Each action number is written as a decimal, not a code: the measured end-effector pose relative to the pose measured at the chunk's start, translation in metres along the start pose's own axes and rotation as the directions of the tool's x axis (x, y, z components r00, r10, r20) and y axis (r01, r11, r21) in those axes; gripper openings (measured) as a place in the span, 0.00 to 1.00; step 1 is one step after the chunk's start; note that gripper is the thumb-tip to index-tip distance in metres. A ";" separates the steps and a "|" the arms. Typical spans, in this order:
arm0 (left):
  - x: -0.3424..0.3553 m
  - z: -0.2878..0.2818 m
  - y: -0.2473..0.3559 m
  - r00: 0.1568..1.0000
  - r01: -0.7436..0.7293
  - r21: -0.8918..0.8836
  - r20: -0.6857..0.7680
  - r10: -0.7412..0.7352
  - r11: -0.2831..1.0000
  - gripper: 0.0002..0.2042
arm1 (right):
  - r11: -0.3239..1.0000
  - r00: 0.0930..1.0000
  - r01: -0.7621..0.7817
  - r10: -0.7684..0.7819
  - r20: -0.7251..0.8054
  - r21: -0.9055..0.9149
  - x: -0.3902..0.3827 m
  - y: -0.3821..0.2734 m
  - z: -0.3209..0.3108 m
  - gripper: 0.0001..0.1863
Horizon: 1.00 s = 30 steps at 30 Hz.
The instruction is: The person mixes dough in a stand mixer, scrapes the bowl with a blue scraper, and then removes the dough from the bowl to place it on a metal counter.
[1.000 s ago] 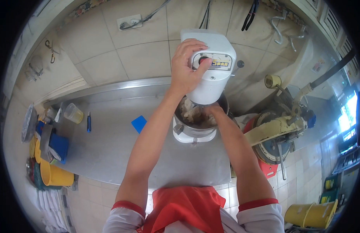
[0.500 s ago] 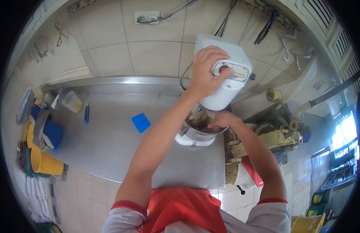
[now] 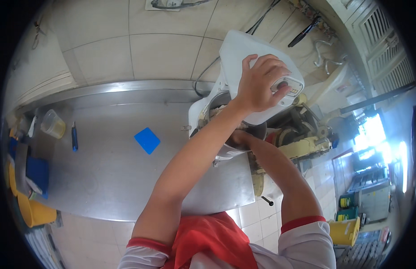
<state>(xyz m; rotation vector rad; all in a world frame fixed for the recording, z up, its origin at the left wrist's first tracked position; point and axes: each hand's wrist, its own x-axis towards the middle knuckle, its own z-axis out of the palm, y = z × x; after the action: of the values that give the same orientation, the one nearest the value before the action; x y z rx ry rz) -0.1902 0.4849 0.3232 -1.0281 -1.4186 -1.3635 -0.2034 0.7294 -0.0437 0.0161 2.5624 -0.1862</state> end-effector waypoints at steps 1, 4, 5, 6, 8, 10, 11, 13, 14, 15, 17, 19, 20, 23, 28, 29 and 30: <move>-0.003 -0.006 -0.006 1.000 -0.001 0.001 0.001 0.001 1.000 0.15 | 0.999 0.999 0.035 -0.035 0.020 -0.014 -0.005 -0.026 -0.006 0.22; -0.012 -0.013 -0.019 1.000 0.021 0.002 0.006 -0.021 1.000 0.16 | 0.959 0.958 0.284 -0.284 0.037 -0.003 -0.058 -0.081 -0.045 0.23; -0.012 -0.015 -0.021 1.000 0.018 0.012 0.007 -0.018 1.000 0.16 | 0.932 0.932 0.361 -0.361 0.007 0.012 -0.083 -0.095 -0.066 0.24; -0.011 -0.013 -0.020 1.000 0.020 0.009 0.006 -0.020 1.000 0.16 | 0.926 0.926 0.377 -0.376 -0.028 0.023 -0.114 -0.104 -0.088 0.24; -0.010 -0.015 -0.021 1.000 0.020 0.000 -0.005 -0.020 1.000 0.16 | 0.966 0.966 0.257 -0.256 -0.045 0.029 -0.170 -0.147 -0.139 0.24; -0.009 -0.015 -0.017 1.000 0.019 -0.018 0.000 -0.019 1.000 0.15 | 0.993 0.993 0.114 -0.113 -0.027 0.025 -0.189 -0.156 -0.159 0.23; -0.007 -0.007 -0.012 1.000 0.016 -0.041 -0.013 -0.017 0.999 0.15 | 0.989 0.977 0.141 -0.133 0.168 -0.038 -0.170 -0.114 -0.141 0.25; -0.007 -0.007 -0.016 1.000 0.010 -0.035 -0.025 -0.010 0.999 0.15 | 0.948 0.949 0.243 -0.190 0.251 -0.204 -0.148 -0.097 -0.125 0.26; -0.009 -0.009 -0.019 1.000 0.008 -0.026 -0.024 -0.009 1.000 0.15 | 0.946 0.947 0.252 -0.198 0.251 -0.206 -0.128 -0.102 -0.112 0.26; -0.009 -0.012 -0.021 1.000 0.014 -0.012 -0.018 -0.014 1.000 0.15 | 0.945 0.949 0.248 -0.193 0.250 -0.212 -0.108 -0.106 -0.104 0.26; -0.010 -0.012 -0.018 1.000 0.017 0.000 0.000 -0.017 1.000 0.15 | 0.951 0.956 0.202 -0.140 0.258 -0.235 -0.068 -0.109 -0.089 0.27; -0.009 -0.009 -0.012 1.000 0.025 -0.007 -0.008 -0.025 1.000 0.15 | 0.955 0.966 0.138 -0.070 0.249 -0.264 -0.036 -0.105 -0.074 0.28; -0.008 -0.008 -0.013 1.000 0.025 0.003 -0.001 -0.025 1.000 0.15 | 0.955 0.970 0.113 -0.045 0.241 -0.274 -0.020 -0.105 -0.069 0.28; -0.009 -0.002 -0.012 1.000 0.001 -0.014 -0.004 -0.001 1.000 0.16 | 0.951 0.978 0.036 0.030 0.206 -0.308 0.011 -0.106 -0.059 0.29; -0.005 -0.007 -0.014 0.999 -0.040 0.040 0.022 0.039 0.998 0.16 | 0.932 0.988 -0.012 0.067 0.138 -0.363 0.011 -0.127 -0.065 0.31; -0.005 -0.001 -0.010 1.000 -0.017 0.014 0.018 0.017 1.000 0.16 | 0.924 0.988 -0.027 0.083 0.130 -0.381 0.000 -0.122 -0.061 0.31; -0.005 0.000 -0.010 1.000 0.000 0.007 0.015 0.000 1.000 0.16 | 0.912 0.987 -0.013 0.077 0.140 -0.411 -0.009 -0.126 -0.058 0.32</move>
<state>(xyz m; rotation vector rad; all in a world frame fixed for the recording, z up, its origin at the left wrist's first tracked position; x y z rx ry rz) -0.1989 0.4847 0.3154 -1.0356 -1.4332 -1.3523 -0.2338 0.6129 0.0258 -0.0944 2.3948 0.3580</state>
